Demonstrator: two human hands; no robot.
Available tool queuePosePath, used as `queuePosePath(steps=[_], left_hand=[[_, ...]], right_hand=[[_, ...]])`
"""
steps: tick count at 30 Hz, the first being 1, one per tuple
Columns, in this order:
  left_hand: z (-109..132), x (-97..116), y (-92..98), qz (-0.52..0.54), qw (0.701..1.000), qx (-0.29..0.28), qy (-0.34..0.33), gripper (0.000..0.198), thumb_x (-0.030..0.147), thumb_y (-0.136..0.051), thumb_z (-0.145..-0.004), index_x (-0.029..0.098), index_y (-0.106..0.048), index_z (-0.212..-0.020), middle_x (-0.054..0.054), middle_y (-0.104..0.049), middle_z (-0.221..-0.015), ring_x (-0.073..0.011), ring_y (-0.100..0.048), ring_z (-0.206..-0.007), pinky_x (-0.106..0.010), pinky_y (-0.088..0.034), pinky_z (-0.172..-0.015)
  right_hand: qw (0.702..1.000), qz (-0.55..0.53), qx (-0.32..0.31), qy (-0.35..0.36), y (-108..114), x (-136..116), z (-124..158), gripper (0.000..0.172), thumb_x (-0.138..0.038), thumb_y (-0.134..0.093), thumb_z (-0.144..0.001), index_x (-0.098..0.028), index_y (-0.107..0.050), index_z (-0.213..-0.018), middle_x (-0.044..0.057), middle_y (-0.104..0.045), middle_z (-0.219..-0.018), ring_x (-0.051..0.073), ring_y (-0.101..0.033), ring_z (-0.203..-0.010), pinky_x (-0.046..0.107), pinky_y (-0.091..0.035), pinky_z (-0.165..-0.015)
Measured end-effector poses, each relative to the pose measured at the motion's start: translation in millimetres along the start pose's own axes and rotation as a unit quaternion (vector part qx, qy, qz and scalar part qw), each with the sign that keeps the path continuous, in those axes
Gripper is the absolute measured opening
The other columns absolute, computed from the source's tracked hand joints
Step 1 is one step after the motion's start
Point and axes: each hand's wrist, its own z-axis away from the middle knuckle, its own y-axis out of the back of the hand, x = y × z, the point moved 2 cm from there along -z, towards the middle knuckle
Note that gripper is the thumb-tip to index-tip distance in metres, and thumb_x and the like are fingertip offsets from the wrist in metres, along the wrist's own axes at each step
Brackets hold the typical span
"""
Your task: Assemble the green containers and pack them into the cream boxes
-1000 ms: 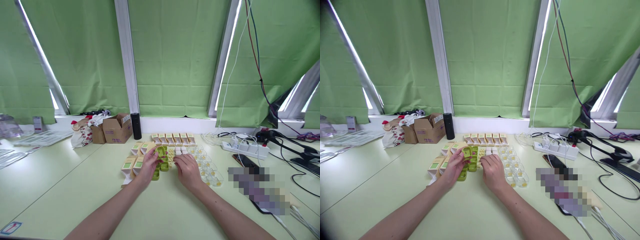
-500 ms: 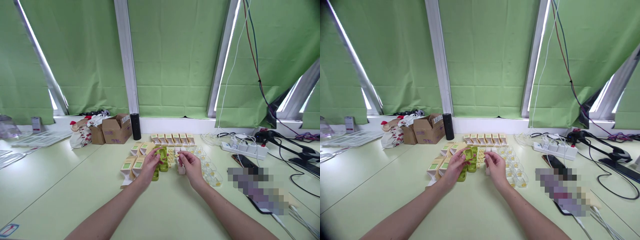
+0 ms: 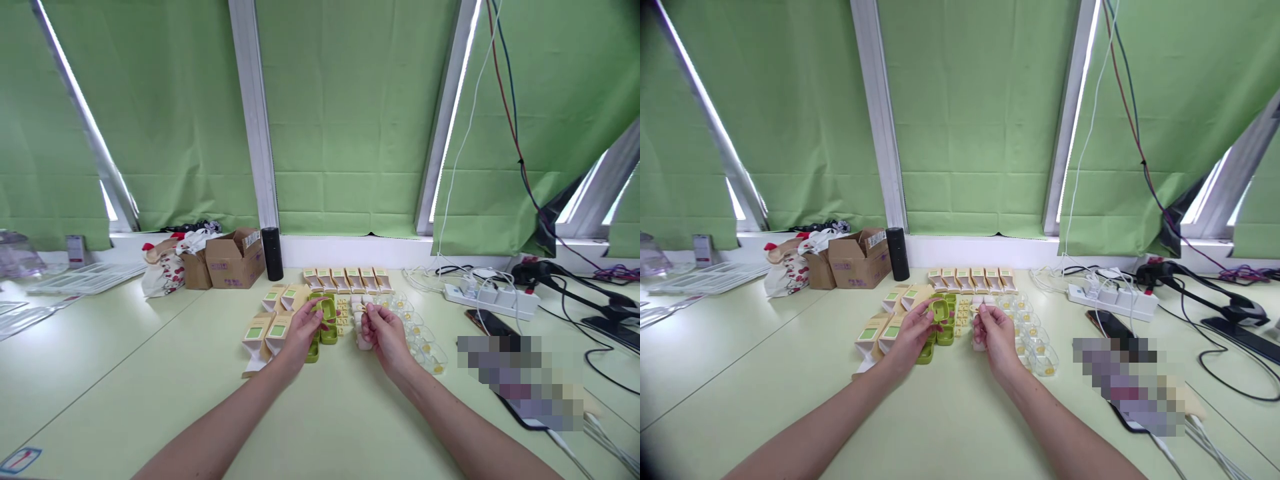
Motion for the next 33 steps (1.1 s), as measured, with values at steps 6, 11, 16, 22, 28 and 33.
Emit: queuePosePath(steps=[6, 11, 16, 22, 28, 33], left_hand=[[-0.8, -3.8, 3.0, -0.008, 1.0, 0.006, 0.002, 0.056, 0.047, -0.088, -0.081, 0.019, -0.072, -0.126, -0.01, -0.077, -0.101, -0.0219, -0.073, -0.09, -0.03, -0.055, -0.076], [-0.6, -5.0, 3.0, -0.011, 1.0, 0.005, 0.004, 0.056, 0.047, -0.089, -0.081, 0.019, -0.072, -0.126, -0.007, -0.075, -0.093, -0.0211, -0.073, -0.089, -0.028, -0.054, -0.075], [1.3, -3.7, 0.1, -0.005, 1.0, -0.006, 0.011, 0.056, 0.047, -0.088, -0.082, 0.019, -0.071, -0.127, -0.008, -0.076, -0.097, -0.0214, -0.073, -0.091, -0.028, -0.053, -0.076], [4.5, -2.2, -4.8, -0.001, 0.999, -0.039, 0.025, 0.058, 0.049, -0.088, -0.082, 0.019, -0.07, -0.129, -0.011, -0.077, -0.1, -0.0217, -0.072, -0.091, -0.03, -0.052, -0.08], [10.1, 0.1, -11.6, -0.015, 0.998, -0.048, 0.042, 0.058, 0.051, -0.089, -0.08, 0.019, -0.072, -0.125, -0.009, -0.074, -0.103, -0.0193, -0.068, -0.09, -0.03, -0.052, -0.083], [15.6, 6.3, -19.0, -0.015, 0.997, -0.061, 0.046, 0.058, 0.053, -0.088, -0.081, 0.02, -0.072, -0.126, -0.006, -0.071, -0.099, -0.0171, -0.065, -0.086, -0.03, -0.052, -0.084]], right_hand=[[0.994, 0.059, -0.006, 0.09, -1.3, -2.8, 0.8, 0.042, -0.05, -0.093, -0.067, -0.02, -0.074, -0.09, 0.001, -0.068, -0.074, 0.017, -0.063, -0.066, 0.029, -0.054, -0.056], [0.989, 0.09, -0.022, 0.112, -4.5, -1.4, 2.3, 0.035, -0.043, -0.09, -0.069, -0.021, -0.073, -0.091, -0.001, -0.066, -0.07, 0.014, -0.058, -0.056, 0.029, -0.053, -0.054], [0.984, 0.115, -0.029, 0.134, -7.9, 0.7, 6.8, 0.028, -0.038, -0.087, -0.074, -0.022, -0.071, -0.09, -0.003, -0.062, -0.071, 0.012, -0.055, -0.054, 0.026, -0.047, -0.051], [0.961, 0.201, -0.056, 0.18, -8.3, -1.0, 13.2, 0.019, -0.035, -0.078, -0.085, -0.023, -0.077, -0.099, 0.0, -0.063, -0.075, 0.016, -0.058, -0.064, 0.028, -0.049, -0.059], [0.903, 0.297, -0.085, 0.299, -11.9, -12.0, 20.5, 0.012, -0.029, -0.069, -0.095, -0.024, -0.078, -0.1, 0.004, -0.069, -0.085, 0.019, -0.062, -0.075, 0.032, -0.052, -0.07], [0.852, 0.342, -0.078, 0.389, -16.1, -18.9, 25.4, 0.011, -0.025, -0.067, -0.098, -0.026, -0.077, -0.101, 0.006, -0.069, -0.094, 0.023, -0.064, -0.088, 0.036, -0.053, -0.076]])
